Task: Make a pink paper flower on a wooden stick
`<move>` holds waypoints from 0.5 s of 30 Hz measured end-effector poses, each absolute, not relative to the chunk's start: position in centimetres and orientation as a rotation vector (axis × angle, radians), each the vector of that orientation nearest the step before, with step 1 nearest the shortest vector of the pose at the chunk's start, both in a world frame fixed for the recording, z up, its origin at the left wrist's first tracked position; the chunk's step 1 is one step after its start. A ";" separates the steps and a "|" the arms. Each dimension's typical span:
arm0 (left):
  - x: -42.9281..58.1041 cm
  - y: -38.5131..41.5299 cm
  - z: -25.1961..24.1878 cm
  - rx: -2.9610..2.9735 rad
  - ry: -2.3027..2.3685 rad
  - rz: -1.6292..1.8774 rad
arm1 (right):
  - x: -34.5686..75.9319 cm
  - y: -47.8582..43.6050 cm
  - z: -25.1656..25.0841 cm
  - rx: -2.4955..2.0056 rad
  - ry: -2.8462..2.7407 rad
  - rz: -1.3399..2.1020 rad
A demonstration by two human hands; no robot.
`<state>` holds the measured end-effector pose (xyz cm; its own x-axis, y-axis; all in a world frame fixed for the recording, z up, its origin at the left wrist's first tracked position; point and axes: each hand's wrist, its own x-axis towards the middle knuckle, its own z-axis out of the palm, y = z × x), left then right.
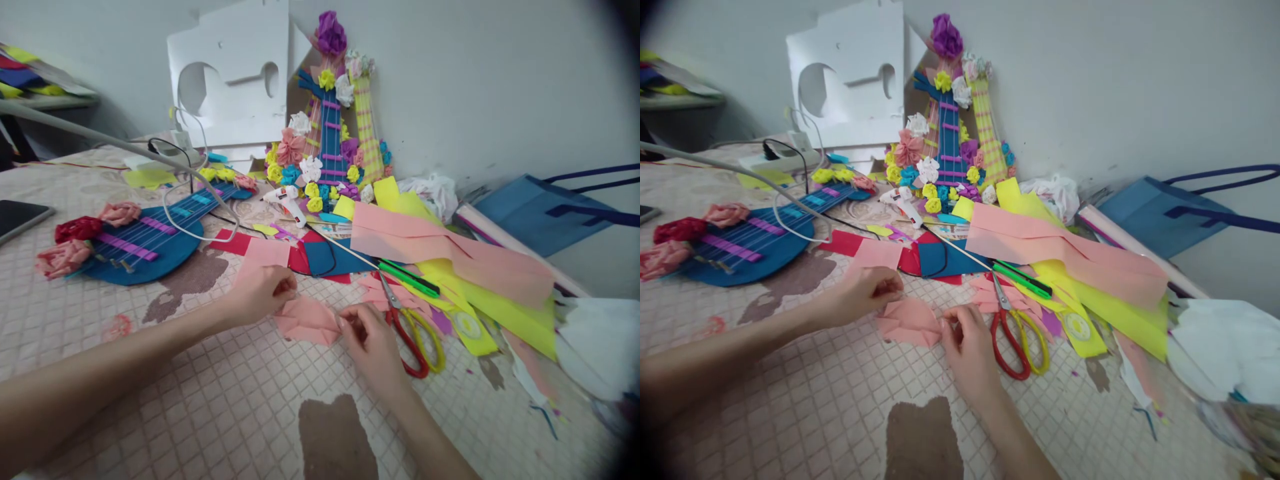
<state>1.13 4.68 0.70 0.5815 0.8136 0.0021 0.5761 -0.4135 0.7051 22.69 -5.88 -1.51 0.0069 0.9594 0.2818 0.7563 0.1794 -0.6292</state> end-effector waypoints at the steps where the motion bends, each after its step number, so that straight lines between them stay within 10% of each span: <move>1: 1.1 4.7 0.5 2.146 1.074 0.450 | 22.7 -5.8 -1.5 -1.625 -1.811 0.381; 15: 2.4 3.9 0.1 2.237 1.042 0.471 | 21.5 -4.7 -1.1 -1.777 -1.909 0.444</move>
